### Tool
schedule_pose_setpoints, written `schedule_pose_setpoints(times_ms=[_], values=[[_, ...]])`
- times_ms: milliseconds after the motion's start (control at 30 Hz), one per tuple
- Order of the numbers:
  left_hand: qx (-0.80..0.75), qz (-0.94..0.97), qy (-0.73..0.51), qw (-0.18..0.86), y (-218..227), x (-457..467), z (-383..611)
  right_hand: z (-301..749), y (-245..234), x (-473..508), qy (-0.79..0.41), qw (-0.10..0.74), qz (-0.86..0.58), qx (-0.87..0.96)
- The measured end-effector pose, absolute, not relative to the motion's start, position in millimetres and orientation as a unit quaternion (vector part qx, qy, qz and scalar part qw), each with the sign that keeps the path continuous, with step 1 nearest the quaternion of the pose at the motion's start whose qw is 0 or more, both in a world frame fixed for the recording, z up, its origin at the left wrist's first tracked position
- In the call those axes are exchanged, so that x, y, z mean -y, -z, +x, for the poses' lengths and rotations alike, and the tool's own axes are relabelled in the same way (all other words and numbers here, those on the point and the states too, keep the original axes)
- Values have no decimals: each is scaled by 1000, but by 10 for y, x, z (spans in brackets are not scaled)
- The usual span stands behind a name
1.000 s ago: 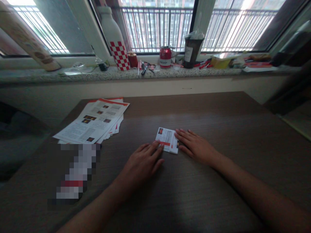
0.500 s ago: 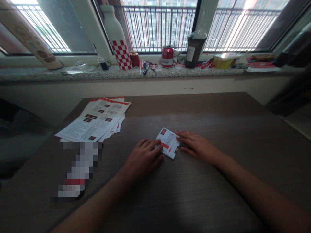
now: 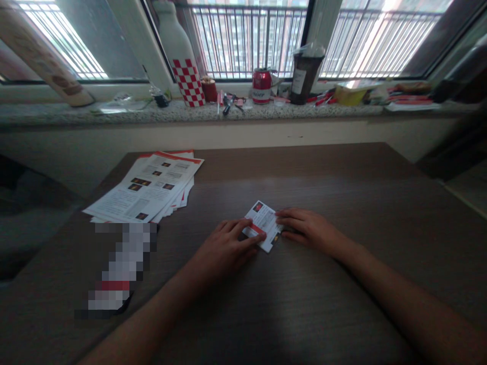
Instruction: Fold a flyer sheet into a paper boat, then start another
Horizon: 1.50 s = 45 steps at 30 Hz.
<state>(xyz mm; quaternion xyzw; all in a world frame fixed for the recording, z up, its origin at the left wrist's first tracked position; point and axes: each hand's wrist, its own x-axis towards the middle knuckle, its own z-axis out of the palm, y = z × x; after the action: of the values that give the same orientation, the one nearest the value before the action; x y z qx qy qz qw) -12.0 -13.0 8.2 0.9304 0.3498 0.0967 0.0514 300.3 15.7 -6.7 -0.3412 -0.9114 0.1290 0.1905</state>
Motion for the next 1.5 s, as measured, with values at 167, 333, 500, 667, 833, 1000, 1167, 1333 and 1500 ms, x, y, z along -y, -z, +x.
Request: schedule_pose_setpoints(times_ms=[167,333,500,667,833,1000,1167,1333,1500], values=[[-351,929,-95,69,-103,134,-118,2956,40,-144,-134,213,-305,918],[-346,930,-101,69,-101,124,-119,2899,40,-125,-135,222,-301,917],[-344,930,-107,69,-100,121,-110,2876,55,-127,-134,218,-293,921],[-351,928,-109,68,-98,101,-113,2871,50,-128,-146,224,-297,917],[-359,922,-121,73,-74,68,-133,2867,20,-108,-165,232,-302,910],[-364,914,-162,77,-61,51,-132,2843,-3,-86,-178,248,-312,900],[-387,899,-184,89,-77,50,-113,2849,4,-78,-193,251,-307,898],[-399,892,-191,92,-65,43,-98,2860,53,-88,-197,234,-308,901],[-396,891,-195,112,-56,50,-118,2843,62,-82,-208,246,-332,887]])
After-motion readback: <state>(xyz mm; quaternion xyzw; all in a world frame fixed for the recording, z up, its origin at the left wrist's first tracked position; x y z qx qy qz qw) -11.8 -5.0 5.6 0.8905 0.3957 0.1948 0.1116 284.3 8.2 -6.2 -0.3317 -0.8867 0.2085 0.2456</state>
